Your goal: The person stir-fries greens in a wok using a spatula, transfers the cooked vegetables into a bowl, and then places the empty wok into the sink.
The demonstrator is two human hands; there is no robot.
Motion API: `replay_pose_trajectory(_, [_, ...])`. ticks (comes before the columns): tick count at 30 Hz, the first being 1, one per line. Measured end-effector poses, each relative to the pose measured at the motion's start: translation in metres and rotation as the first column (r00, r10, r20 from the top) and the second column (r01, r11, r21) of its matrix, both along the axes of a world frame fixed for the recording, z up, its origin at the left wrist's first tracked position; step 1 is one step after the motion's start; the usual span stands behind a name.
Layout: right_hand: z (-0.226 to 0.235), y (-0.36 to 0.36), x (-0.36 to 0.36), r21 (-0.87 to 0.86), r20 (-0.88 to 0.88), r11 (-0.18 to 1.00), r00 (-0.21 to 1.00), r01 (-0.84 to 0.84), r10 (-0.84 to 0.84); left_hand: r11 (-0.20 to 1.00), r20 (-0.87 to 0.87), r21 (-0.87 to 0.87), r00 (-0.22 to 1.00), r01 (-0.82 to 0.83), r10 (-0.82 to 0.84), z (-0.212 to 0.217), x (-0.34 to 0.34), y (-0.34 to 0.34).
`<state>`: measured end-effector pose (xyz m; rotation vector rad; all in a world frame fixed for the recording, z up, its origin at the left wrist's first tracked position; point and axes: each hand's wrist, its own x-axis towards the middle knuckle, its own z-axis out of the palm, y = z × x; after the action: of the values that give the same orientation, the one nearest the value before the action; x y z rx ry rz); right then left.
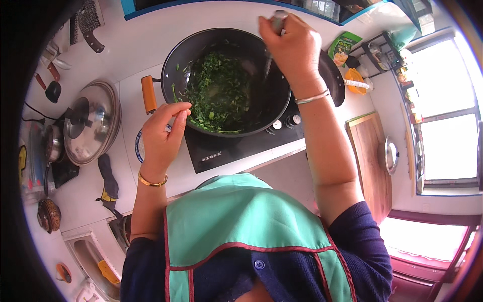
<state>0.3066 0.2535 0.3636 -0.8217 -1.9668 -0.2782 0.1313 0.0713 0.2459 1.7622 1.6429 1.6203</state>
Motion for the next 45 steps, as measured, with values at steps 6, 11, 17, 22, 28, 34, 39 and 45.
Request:
replay_pose_trajectory(6, [0.013,-0.039,0.031,-0.078,0.088,0.994,0.993,-0.077,0.084,0.997,-0.004,0.028,0.997,-0.075,0.075,0.004,-0.006,-0.007])
replay_pose_trajectory(11, [-0.045,-0.031,0.072,-0.086,-0.084,0.979,0.981,-0.183,0.175,0.99,-0.008,0.009,0.99,-0.139,0.139,-0.001,-0.01,-0.011])
replay_pose_trajectory(17, [-0.053,0.011,0.079,-0.67,-0.678,0.431,0.735,-0.604,-0.025,0.983,-0.006,-0.007,0.983,-0.184,0.184,0.0,0.001,-0.015])
replay_pose_trajectory(22, [-0.024,-0.002,0.107,-0.647,-0.535,0.552,0.829,-0.526,0.162,0.973,-0.042,-0.008,0.972,-0.232,0.232,0.005,0.008,-0.022])
replay_pose_trajectory(28, [-0.084,0.034,0.112,-0.519,-0.741,0.56,0.667,-0.646,0.082,0.964,-0.052,-0.016,0.963,-0.266,0.265,0.004,0.019,-0.029])
replay_pose_trajectory(34, [-0.088,0.091,0.081,-0.496,-0.863,0.098,0.476,-0.863,-0.172,0.94,-0.045,-0.069,0.942,-0.335,0.332,0.002,0.031,-0.043])
replay_pose_trajectory(39, [-0.054,0.115,0.092,-0.636,-0.769,-0.112,0.613,-0.764,0.184,0.928,-0.034,-0.059,0.93,-0.368,0.366,0.006,0.04,-0.043])
replay_pose_trajectory(45, [-0.069,0.137,0.086,-0.399,-0.917,0.085,0.399,-0.913,-0.02,0.923,-0.08,-0.061,0.924,-0.38,0.375,0.013,0.043,-0.044])
